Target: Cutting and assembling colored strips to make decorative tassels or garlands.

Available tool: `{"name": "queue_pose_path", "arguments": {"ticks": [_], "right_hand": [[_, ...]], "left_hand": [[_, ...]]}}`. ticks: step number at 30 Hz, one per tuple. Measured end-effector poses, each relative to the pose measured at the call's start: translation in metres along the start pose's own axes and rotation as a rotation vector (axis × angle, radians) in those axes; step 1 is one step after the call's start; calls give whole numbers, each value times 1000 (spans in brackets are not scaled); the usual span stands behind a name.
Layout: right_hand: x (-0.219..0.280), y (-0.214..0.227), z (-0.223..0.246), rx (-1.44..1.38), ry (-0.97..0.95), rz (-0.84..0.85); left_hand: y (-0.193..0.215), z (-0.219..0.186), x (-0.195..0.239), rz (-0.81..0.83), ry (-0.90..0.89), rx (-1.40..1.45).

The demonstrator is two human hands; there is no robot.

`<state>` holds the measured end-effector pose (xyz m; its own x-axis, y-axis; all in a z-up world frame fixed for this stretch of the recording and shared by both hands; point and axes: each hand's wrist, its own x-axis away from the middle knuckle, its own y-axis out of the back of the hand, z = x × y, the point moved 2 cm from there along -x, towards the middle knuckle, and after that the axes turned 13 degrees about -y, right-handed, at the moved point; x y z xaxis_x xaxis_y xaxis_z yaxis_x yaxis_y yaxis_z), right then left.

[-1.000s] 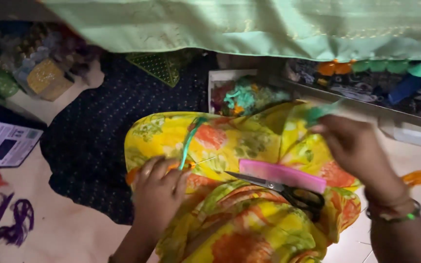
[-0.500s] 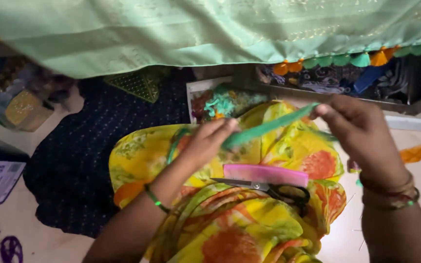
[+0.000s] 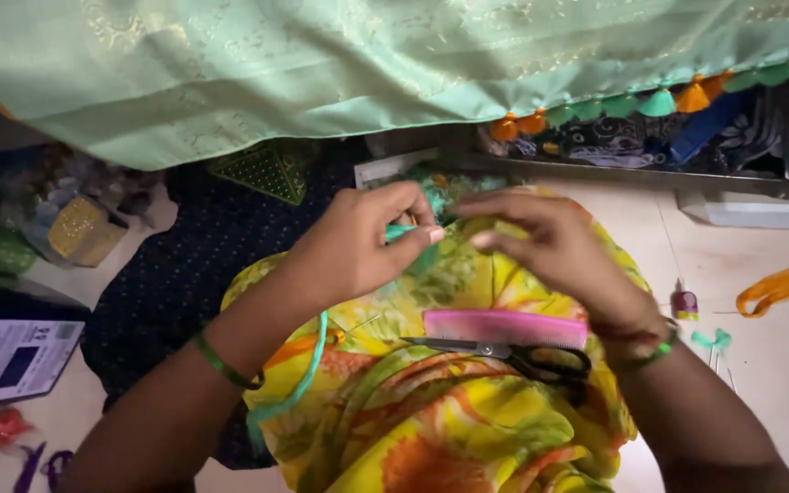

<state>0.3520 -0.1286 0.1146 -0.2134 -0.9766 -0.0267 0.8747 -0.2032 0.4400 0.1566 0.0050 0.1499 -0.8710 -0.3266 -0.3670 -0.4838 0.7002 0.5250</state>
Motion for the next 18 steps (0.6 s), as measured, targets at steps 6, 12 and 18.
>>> {"name": "queue_pose_path", "arguments": {"ticks": [6, 12, 18], "right_hand": [[-15, -28, -8, -173, -15, 148], [-3, -7, -28, -210, -301, 141], [16, 33, -50, -211, -513, -11]], "left_hand": [[18, -31, -7, 127, 310, 15], [32, -8, 10, -2, -206, -297], [31, -1, 4, 12, -89, -220]]}}
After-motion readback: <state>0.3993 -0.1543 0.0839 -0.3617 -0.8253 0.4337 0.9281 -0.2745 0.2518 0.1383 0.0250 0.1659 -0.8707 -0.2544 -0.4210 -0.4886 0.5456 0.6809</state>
